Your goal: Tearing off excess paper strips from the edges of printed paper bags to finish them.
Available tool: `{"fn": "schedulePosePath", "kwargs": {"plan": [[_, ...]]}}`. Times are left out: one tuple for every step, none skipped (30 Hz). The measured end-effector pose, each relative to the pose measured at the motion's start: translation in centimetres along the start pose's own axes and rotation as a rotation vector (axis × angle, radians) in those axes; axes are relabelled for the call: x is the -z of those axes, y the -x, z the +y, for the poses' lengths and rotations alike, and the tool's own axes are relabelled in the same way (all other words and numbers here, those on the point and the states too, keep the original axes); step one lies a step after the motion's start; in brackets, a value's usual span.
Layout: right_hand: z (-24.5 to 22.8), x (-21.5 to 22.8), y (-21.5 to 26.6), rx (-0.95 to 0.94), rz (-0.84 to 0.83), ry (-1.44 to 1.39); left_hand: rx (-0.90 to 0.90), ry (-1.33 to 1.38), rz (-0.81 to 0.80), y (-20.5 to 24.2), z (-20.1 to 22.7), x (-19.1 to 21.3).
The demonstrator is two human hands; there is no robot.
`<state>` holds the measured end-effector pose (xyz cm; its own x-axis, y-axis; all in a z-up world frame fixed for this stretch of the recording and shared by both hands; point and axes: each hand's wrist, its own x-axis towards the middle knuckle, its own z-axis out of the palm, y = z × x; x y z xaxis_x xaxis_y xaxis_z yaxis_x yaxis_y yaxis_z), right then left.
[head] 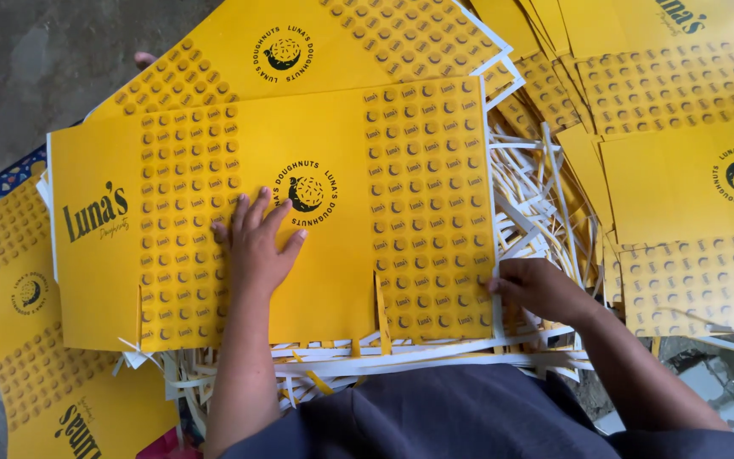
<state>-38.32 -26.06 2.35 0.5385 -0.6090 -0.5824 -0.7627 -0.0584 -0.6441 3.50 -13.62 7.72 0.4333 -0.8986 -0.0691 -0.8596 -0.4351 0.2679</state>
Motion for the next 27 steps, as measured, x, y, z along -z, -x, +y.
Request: {"fn": "schedulePosePath", "kwargs": {"plan": [[-0.9,0.6,0.5,-0.003,-0.003,-0.001,0.001,0.0,-0.004,0.1,-0.1,-0.1],[-1.8,1.3,1.1,0.016,-0.023,0.069,-0.003,0.0,0.001,0.1,-0.2,-0.1],[-2.7,1.9,1.6,0.034,-0.039,0.137,-0.011,0.0,0.008,0.0,-0.2,-0.1],[-2.5,2.1,1.7,0.032,-0.037,0.133,-0.016,-0.001,0.006,0.1,-0.4,-0.4],[-2.4,2.4,1.5,0.05,-0.06,0.257,-0.019,-0.001,0.01,0.0,-0.6,-0.7],[-2.3,2.7,1.4,0.067,-0.083,0.382,-0.023,0.0,0.014,0.0,-0.9,-0.8],[-2.4,2.7,1.4,0.07,-0.084,0.384,-0.02,0.0,0.017,0.1,-0.9,-0.8],[-2.6,2.6,1.3,0.063,-0.092,0.329,-0.026,-0.001,0.02,0.1,-0.9,-0.7],[-2.5,2.6,1.4,0.053,-0.101,0.275,-0.032,0.0,0.02,0.2,-0.8,-0.8],[-2.4,2.4,1.3,0.053,-0.103,0.278,-0.029,0.002,0.02,0.1,-1.0,-1.0],[-2.2,2.2,1.4,0.045,-0.047,0.198,-0.038,-0.012,0.04,0.1,-1.1,-1.3],[-2.0,2.0,1.4,0.037,0.009,0.12,-0.047,-0.026,0.061,0.1,-1.3,-1.6],[-1.6,1.7,1.0,0.033,0.009,0.118,-0.049,-0.025,0.058,0.0,-1.3,-1.7],[-1.1,1.4,0.5,0.035,0.108,0.05,-0.042,-0.025,0.06,0.0,-1.3,-1.8],[-0.7,1.2,0.0,0.039,0.21,-0.019,-0.037,-0.027,0.065,-0.2,-1.3,-1.9],[-0.6,0.9,-0.5,0.037,0.212,-0.02,-0.041,-0.027,0.065,-0.1,-1.2,-1.9],[-0.5,0.5,-1.1,0.038,0.274,-0.03,-0.04,-0.026,0.065,-0.1,-1.1,-1.8],[-0.5,0.2,-1.7,0.038,0.335,-0.04,-0.04,-0.025,0.065,-0.1,-1.1,-1.6],[0.0,-0.2,-2.4,0.041,0.336,-0.043,-0.041,-0.028,0.067,0.0,-0.9,-1.5],[0.3,-0.6,-3.1,0.037,0.345,-0.057,-0.037,-0.02,0.064,0.0,-0.8,-1.3],[0.8,-0.9,-3.9,0.033,0.352,-0.069,-0.031,-0.011,0.061,0.1,-0.7,-1.2],[0.4,-0.4,-3.6,0.036,0.352,-0.069,-0.03,-0.012,0.064,-0.1,-0.9,-1.3],[0.2,-0.1,-3.1,0.036,0.298,-0.088,-0.044,-0.009,0.077,-0.1,-1.2,-1.6],[0.0,0.2,-2.7,0.036,0.244,-0.108,-0.057,-0.007,0.091,-0.1,-1.4,-2.0],[-0.7,0.5,-2.3,0.032,0.24,-0.106,-0.054,-0.005,0.087,-0.1,-1.6,-2.2],[-1.3,0.8,-1.9,0.029,0.206,-0.051,-0.061,-0.005,0.088,-0.1,-1.7,-2.5],[-2.0,1.0,-1.5,0.027,0.174,0.003,-0.07,-0.006,0.089,-0.1,-1.9,-2.6]]}}
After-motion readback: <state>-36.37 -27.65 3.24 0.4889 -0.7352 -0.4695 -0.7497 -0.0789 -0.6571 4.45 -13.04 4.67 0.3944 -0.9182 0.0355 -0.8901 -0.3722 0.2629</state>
